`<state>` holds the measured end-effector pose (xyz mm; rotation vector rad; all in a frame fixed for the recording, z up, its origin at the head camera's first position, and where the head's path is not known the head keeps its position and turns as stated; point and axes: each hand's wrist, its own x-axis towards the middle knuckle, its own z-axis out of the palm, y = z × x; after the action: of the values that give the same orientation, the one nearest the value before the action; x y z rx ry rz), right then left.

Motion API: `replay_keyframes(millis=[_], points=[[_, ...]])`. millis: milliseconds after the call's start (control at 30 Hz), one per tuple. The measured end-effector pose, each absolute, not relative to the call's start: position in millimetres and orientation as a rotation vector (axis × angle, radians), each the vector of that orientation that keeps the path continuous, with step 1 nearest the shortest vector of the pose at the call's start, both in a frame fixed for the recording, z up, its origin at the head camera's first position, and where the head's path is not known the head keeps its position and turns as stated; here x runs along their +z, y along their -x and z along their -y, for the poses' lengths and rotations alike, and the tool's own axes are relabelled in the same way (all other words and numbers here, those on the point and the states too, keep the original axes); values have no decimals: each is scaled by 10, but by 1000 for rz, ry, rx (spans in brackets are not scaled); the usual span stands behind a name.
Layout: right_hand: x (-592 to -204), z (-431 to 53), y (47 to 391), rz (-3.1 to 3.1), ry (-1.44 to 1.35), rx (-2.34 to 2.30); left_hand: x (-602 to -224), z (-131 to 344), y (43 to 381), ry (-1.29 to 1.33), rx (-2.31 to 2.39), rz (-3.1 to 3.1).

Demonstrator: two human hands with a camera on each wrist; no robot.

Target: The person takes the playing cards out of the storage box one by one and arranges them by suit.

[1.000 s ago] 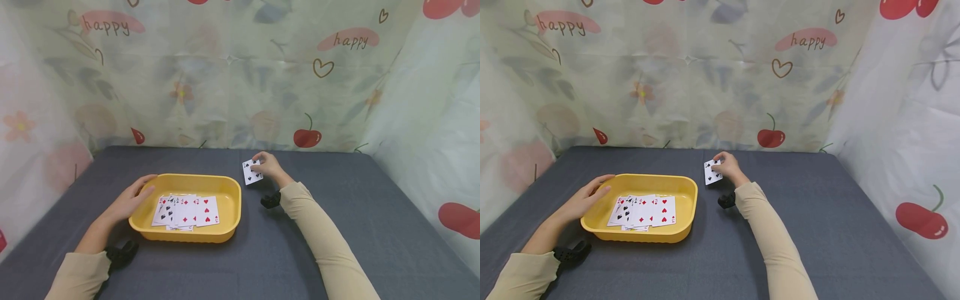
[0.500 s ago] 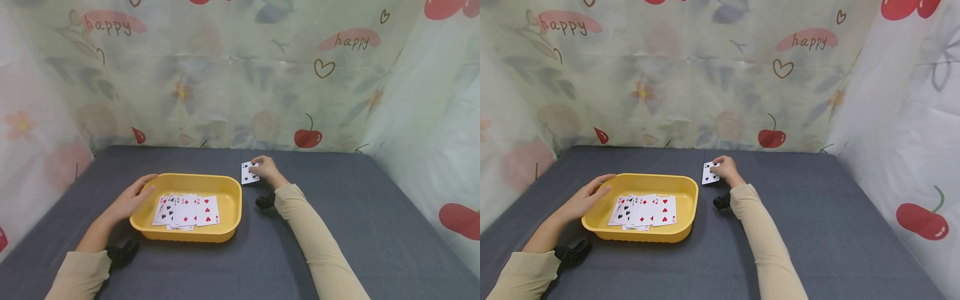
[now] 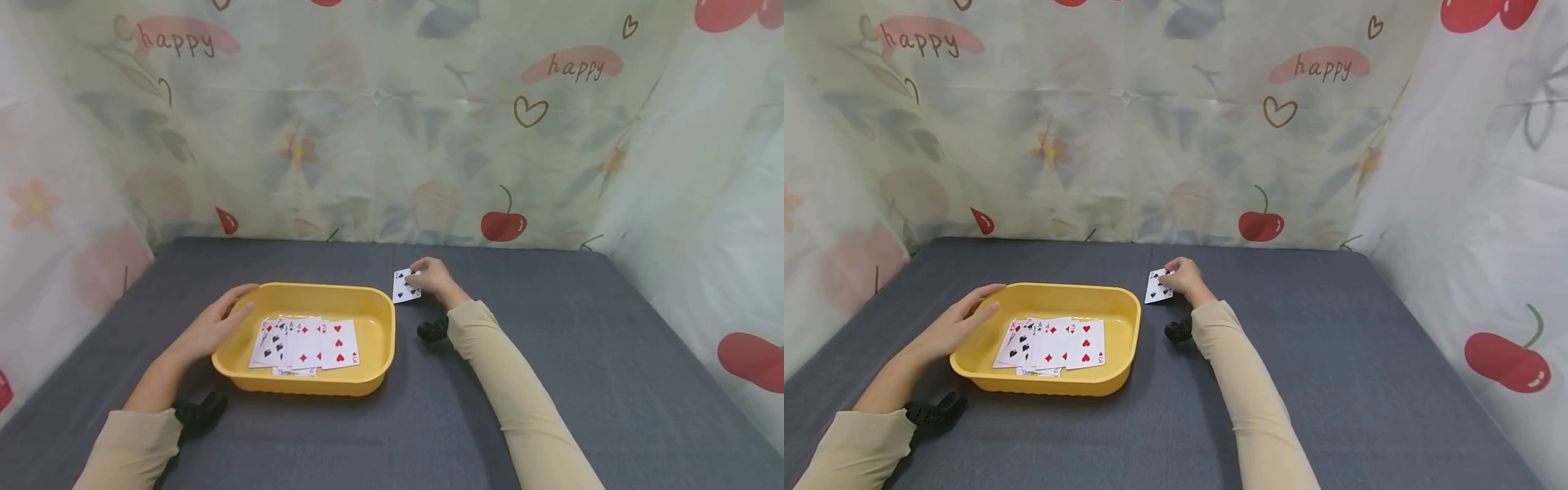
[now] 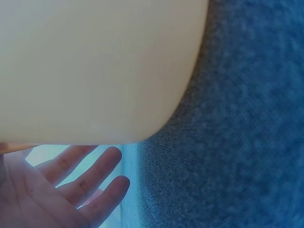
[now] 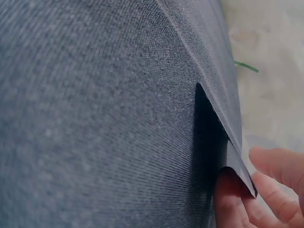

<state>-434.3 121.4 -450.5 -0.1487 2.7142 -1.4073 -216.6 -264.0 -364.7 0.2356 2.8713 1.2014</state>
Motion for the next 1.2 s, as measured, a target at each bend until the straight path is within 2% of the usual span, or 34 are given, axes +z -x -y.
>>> replay_keyframes(millis=[233,333,633,1200], points=[[-3783,-1059,3672,-2798,-4,-1162,-3643,2638,2170,-228,1206,-2868],[-3636,-1048,3522,-2845,-5,-1079,-3645,2638,2167,-232,1212,-2865],[-3448,-1042,3428,-2728,93,-1224,-3653,2639,2167,-241,1207,-2871],[-2916,-648,3044,-2360,625,-1389,-3654,2643,2172,-237,1208,-2862]])
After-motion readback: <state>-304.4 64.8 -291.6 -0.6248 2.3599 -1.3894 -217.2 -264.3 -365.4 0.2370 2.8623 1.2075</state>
